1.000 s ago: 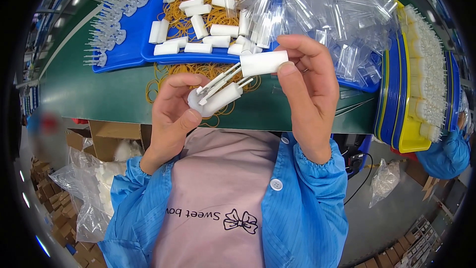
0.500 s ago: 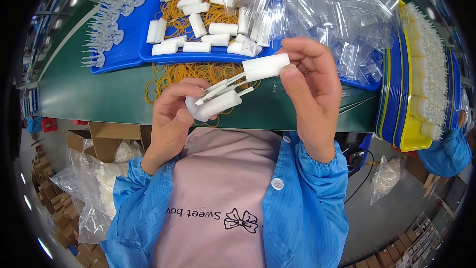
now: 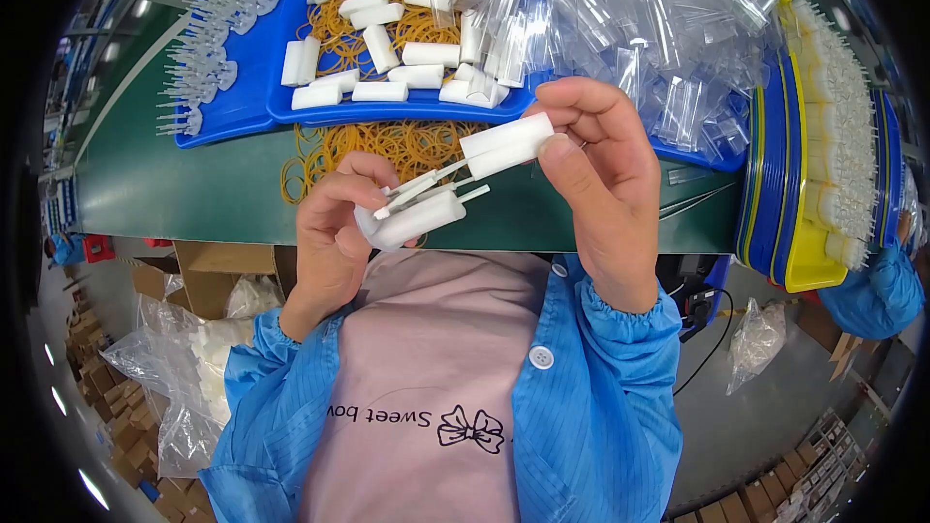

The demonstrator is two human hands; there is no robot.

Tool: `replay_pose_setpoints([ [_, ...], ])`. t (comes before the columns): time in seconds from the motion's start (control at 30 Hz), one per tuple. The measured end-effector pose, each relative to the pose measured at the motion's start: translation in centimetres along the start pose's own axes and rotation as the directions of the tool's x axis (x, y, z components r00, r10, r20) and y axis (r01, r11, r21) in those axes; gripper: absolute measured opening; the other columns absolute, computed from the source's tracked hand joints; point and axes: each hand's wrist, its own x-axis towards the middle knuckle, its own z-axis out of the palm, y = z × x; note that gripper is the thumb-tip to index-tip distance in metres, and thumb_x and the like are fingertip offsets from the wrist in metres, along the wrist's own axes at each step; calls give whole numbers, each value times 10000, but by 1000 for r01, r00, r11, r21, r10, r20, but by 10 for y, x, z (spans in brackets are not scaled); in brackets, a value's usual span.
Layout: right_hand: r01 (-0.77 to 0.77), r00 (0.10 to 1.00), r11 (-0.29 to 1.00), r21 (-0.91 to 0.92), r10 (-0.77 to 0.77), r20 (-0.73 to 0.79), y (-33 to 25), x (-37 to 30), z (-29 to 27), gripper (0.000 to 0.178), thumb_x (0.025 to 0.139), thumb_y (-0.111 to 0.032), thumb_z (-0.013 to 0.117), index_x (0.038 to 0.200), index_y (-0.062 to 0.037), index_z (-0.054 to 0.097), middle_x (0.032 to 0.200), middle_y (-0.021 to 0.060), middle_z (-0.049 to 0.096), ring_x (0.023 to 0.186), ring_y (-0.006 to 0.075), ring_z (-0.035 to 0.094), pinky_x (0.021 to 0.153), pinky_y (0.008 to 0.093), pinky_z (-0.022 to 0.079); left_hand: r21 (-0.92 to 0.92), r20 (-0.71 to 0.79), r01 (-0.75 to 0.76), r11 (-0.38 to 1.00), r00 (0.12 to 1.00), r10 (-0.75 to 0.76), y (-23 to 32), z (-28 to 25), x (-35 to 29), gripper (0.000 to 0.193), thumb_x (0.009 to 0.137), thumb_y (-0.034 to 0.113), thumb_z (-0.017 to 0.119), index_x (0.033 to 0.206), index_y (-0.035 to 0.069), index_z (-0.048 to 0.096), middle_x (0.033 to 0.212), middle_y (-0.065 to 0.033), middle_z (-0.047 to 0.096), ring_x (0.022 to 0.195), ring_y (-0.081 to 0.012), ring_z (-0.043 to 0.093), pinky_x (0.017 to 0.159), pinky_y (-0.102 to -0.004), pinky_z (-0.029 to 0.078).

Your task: The person assembles parts by inserting white foam tubes onto the prongs of a plastic base and fitting clear plastic sleeves over them. They then secure the assembled unit with a rubber band and adjust the pieces using tweezers.

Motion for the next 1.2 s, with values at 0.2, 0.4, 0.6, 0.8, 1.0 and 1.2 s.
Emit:
replay_pose_setpoints([
  [0.2,-35,998,999,17,35,51,2,0,1,269,856,-76,575,1099,13,500,996,95,590,915,126,568,828,250,441,165,37,-61,984,998,55,2,-2,1,416,736,303,741,988,-2,612,1015,-88,455,890,-128,489,766,-235,420],
  [0.4,-97,994,991,94,91,64,3,0,2,226,858,-67,573,1061,16,516,990,112,601,917,140,579,831,264,454,312,69,-76,947,996,57,6,-7,0,443,698,322,764,977,2,640,1006,-75,457,894,-132,501,749,-237,431],
  [0.6,-49,998,991,122,44,42,4,0,-2,237,856,-101,583,1056,10,519,994,110,600,913,136,572,828,266,449,346,137,-102,933,989,58,18,0,2,350,704,182,762,995,24,650,998,-86,508,890,-159,519,746,-262,431],
  [0.8,-30,999,995,98,31,-9,5,-1,-2,232,860,-103,576,1059,1,519,994,106,600,911,134,567,829,265,444,464,126,-143,874,987,95,21,5,-2,305,646,104,786,930,52,687,880,-68,573,796,-161,543,695,-259,430],
  [1.0,-42,999,991,126,39,30,4,-2,-1,233,861,-105,575,1060,3,520,989,111,603,907,139,570,835,270,441,413,153,-110,904,987,51,22,5,-3,272,624,111,795,877,69,704,856,-57,574,768,-147,538,641,-248,422],
  [1.2,-156,973,980,123,131,192,3,-3,-3,193,857,-101,580,1014,7,546,971,103,607,904,143,572,839,270,433,415,204,-135,900,978,53,19,5,0,270,633,81,782,891,66,703,845,-51,564,759,-146,532,639,-245,418],
])
